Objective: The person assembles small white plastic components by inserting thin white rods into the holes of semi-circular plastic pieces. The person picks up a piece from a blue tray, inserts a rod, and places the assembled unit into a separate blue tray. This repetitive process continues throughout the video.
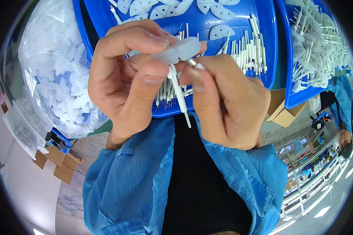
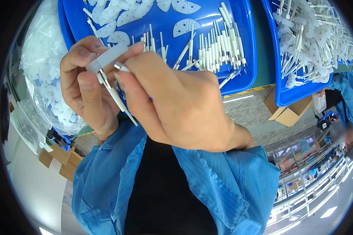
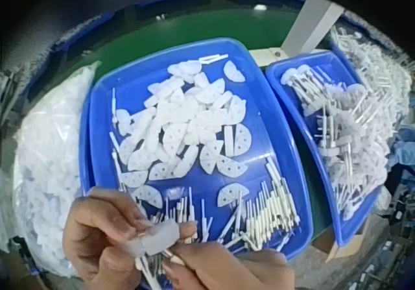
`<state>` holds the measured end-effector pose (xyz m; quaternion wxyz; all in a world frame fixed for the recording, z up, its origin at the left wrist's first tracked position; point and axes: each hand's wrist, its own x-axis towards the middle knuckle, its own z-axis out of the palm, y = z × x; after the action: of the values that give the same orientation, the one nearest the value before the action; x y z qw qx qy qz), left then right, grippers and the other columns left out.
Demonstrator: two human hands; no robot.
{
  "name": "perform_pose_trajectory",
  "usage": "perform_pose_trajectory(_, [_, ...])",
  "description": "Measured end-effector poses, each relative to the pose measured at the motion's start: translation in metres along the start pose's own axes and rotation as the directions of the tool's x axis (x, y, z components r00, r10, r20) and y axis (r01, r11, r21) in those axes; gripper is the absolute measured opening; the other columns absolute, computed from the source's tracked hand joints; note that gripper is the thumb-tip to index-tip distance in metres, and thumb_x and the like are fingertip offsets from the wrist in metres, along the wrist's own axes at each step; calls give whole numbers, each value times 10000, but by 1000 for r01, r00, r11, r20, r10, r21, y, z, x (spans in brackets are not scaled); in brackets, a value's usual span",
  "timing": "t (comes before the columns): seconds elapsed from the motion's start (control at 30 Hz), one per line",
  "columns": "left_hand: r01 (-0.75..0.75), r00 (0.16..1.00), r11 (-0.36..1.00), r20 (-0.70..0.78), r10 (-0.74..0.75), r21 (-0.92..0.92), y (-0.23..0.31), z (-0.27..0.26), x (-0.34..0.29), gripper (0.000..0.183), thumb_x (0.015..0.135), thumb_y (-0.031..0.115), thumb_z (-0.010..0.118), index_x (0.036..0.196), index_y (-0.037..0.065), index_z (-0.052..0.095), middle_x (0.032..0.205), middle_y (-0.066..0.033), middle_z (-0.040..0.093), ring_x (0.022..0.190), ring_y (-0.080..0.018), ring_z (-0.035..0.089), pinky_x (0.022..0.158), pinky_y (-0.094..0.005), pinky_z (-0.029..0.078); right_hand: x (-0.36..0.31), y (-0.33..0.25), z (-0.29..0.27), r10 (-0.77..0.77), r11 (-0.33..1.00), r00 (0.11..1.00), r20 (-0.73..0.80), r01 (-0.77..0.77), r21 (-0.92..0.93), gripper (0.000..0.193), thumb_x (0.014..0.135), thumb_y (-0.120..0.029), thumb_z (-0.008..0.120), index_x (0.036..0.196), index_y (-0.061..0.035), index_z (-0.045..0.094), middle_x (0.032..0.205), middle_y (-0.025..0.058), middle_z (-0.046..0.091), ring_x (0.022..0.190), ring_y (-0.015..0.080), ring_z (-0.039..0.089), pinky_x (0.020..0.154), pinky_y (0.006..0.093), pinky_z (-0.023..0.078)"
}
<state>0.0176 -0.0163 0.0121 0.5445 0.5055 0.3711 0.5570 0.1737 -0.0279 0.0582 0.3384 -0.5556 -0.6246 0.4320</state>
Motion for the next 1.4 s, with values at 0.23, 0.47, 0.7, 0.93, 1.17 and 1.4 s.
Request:
perform_pose_trajectory(0.23, [-112,989,984,-80,124,139,3,2,-1,443,820,314,762,1045,-8,556,997,-159,543,910,-195,556,785,-286,493,0,13,3,-110,989,994,24,112,-94,75,932,-61,583,970,-4,613,745,83,666,598,145,641,555,230,485])
perform_pose_trajectory(0.47, [-19,996,982,-79,34,187,10,-7,-1,459,755,335,815,952,-13,590,961,-148,570,917,-217,559,773,-301,507,2,29,-6,54,972,964,261,-110,208,179,957,-169,577,1009,0,604,776,121,663,650,192,681,558,286,503])
perform_pose_trajectory(0.7, [-217,974,937,126,188,273,6,-17,8,458,767,363,792,945,-7,590,969,-158,580,840,-233,608,713,-393,586,-6,50,10,-365,927,931,7,364,-89,252,955,-218,581,995,30,605,785,141,662,600,229,660,535,318,528])
perform_pose_trajectory(0.93, [-366,909,921,261,324,134,2,-21,12,469,707,302,839,947,15,555,946,-164,583,823,-256,652,748,-443,604,-1,61,15,-612,778,790,-28,595,-203,265,942,-217,590,970,46,602,805,132,651,550,249,607,472,326,491])
perform_pose_trajectory(1.17, [-391,910,791,324,257,470,11,-23,20,490,623,312,867,985,62,651,995,-163,593,880,-312,675,722,-331,610,13,77,10,-679,728,734,-17,671,-140,238,819,-174,680,939,23,619,851,138,609,681,280,536,581,356,436])
perform_pose_trajectory(1.4, [-539,840,685,364,402,490,-5,-46,10,387,672,320,836,948,113,660,1233,-172,432,937,-391,682,609,-293,631,16,72,-10,-632,731,751,191,659,-175,204,774,-151,691,910,-9,638,890,119,575,771,273,505,649,346,409])
